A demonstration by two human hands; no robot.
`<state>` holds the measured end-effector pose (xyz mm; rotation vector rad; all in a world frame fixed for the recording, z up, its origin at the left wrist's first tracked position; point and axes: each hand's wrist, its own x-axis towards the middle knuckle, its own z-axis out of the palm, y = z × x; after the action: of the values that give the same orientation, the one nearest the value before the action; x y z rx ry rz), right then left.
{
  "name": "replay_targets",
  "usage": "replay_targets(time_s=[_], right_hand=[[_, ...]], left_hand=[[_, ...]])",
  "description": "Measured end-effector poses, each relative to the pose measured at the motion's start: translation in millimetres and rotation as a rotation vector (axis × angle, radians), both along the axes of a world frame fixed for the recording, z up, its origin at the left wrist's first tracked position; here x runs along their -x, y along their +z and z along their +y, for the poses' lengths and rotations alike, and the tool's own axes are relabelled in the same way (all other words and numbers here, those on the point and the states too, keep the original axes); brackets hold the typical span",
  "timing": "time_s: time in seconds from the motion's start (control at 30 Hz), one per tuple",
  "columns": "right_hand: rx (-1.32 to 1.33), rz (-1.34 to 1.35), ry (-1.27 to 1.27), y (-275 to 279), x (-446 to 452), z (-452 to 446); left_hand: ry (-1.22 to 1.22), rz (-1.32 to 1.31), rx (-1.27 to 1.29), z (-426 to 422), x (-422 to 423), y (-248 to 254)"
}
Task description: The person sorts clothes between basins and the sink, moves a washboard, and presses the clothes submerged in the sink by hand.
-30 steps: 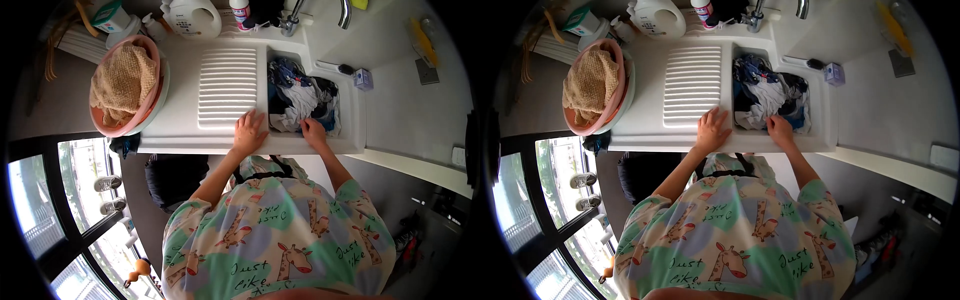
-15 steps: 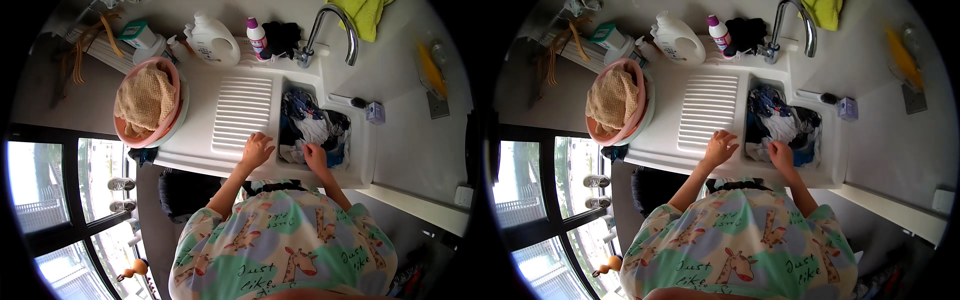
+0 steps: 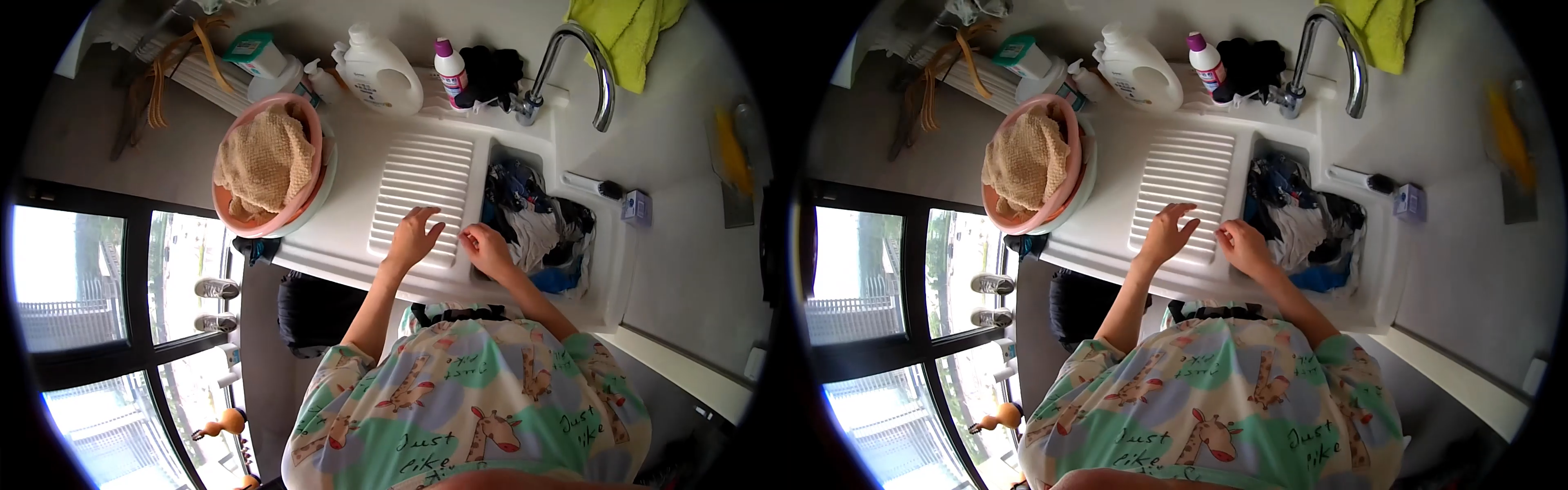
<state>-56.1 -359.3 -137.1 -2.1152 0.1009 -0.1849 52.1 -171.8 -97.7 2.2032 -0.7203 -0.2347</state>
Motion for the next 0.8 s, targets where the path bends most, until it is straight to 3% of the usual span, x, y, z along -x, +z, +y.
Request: replay_targets(time_s=[0.13,0.43,0.53,0.73,0.8], right_hand=[[0.028,-0.047,-0.039,-14.2,22.4,-1.3],[0.064,0.016,-0.284,-30.4,65.4,-42.6],[0.07,0.044,-0.279,-34.6,71.2,-48.1],[0.132,0.135,-0.059,-34.3,68.5,-25.5],[0.193,0.321,0.092,-34.6,66.3,-13.7]], left_hand=[[-0.067,0.004,-0.054,8.3,1.2,1.0],[-0.172,-0.064,-0.152,-13.3,53.9,-46.2],[-0.263,-0.152,-0.353,-19.7,62.3,-48.6],[-0.287,-0.167,-0.365,-20.1,61.0,-55.6],[-0.281,-0.158,-0.362,-19.0,61.1,-55.4]])
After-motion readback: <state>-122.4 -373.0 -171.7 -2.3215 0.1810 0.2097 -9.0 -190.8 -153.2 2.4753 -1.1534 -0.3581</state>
